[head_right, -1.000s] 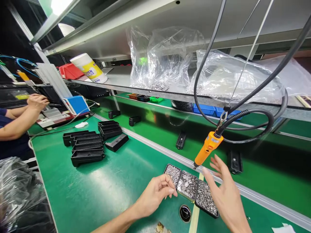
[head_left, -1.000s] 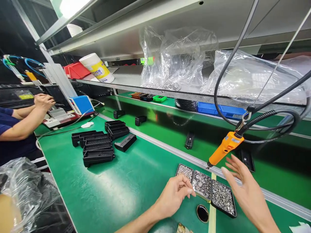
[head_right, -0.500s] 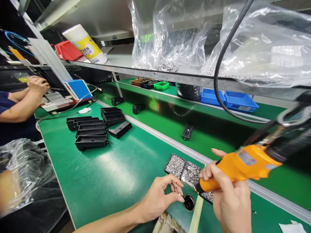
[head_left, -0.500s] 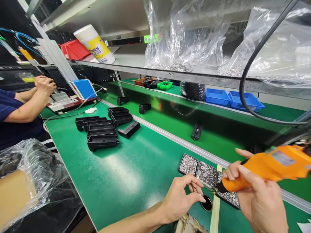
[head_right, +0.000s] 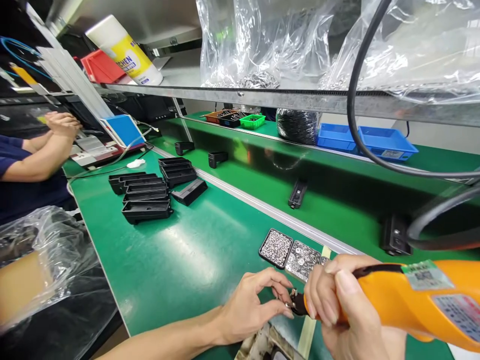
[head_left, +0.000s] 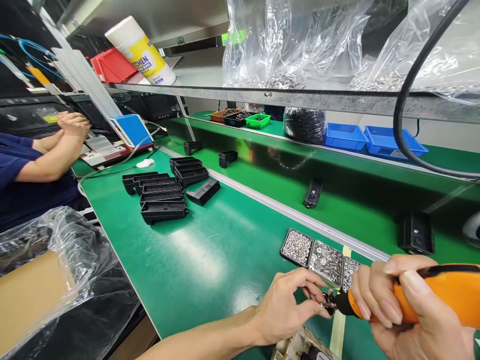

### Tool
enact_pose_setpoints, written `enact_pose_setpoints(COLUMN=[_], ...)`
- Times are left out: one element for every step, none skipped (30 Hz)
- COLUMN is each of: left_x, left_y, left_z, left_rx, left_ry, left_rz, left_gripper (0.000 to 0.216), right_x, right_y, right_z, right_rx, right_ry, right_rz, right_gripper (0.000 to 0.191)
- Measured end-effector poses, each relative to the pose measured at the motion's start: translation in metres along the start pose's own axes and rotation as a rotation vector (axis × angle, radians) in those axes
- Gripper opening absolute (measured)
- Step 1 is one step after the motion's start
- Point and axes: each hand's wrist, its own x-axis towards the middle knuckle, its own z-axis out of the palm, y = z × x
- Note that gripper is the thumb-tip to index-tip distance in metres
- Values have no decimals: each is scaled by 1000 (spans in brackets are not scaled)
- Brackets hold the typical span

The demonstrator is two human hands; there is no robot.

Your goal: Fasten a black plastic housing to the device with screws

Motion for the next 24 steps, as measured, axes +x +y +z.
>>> enact_pose_setpoints(left_x=[0, -1, -1, -2, -2, -3, -4, -5, -5, -6, -7, -7, -8, -8, -7, -7, -7, -7, -6, -6, -6, -7, -7, -7], left_y=[0, 0, 0, -1, -2, -3, -4, -5, -6, -7, -9, -10, -10, -11, -12, -12, -12, -12, -12, -11, -11, -11, -11, -10], left_z=[0, 0, 0, 0, 1, 1, 1, 1, 1, 1, 1, 1, 1, 1, 0, 0, 0, 0, -1, -1, -1, -1, -1, 0], left_rx=[1, 10, 28, 53, 88, 127, 165, 198, 224, 244, 257, 265, 267, 265, 256, 240, 222, 204, 189, 182, 181, 183, 185, 185], left_ry=[2, 6, 11, 14, 20, 24, 26, 24, 18, 9, -2, -12, -20, -24, -24, -17, -7, 5, 15, 19, 18, 18, 18, 24], left_rz=[1, 5, 18, 31, 42, 53, 64, 79, 100, 129, 165, 196, 219, 234, 236, 229, 216, 204, 196, 196, 204, 219, 233, 242], left_gripper=[31, 31, 32, 33, 34, 36, 38, 39, 40, 40, 40, 40, 39, 40, 41, 42, 43, 42, 39, 35, 31, 27, 25, 24], right_x=[0, 0, 0, 0, -1, -1, -1, -2, -2, -2, -3, -3, -3, -3, -3, -4, -4, -5, -6, -6, -7, -8, -8, -8], right_y=[0, 1, 1, 2, 3, 4, 6, 7, 8, 8, 9, 9, 9, 8, 8, 7, 7, 6, 6, 6, 5, 5, 5, 4], right_z=[0, 1, 1, 2, 2, 2, 2, 2, 2, 2, 1, 0, -1, -1, -2, -3, -4, -5, -5, -6, -6, -5, -5, -5], right_rx=[-3, -6, -12, -18, -26, -33, -41, -50, -57, -60, -62, -58, -50, -37, -26, -16, -6, 1, 6, 10, 14, 18, 19, 21], right_ry=[-14, -30, -46, -60, -71, -84, -94, -101, -109, -112, -110, -100, -85, -73, -61, -46, -33, -25, -19, -19, -23, -27, -30, -30], right_rz=[-2, -7, -9, -11, -7, -6, -9, -11, -17, -20, -20, -16, -6, 3, 11, 22, 30, 41, 50, 60, 65, 61, 53, 44], right_gripper=[13, 13, 13, 14, 15, 16, 16, 17, 17, 16, 15, 14, 14, 14, 15, 15, 16, 16, 16, 17, 17, 18, 18, 17])
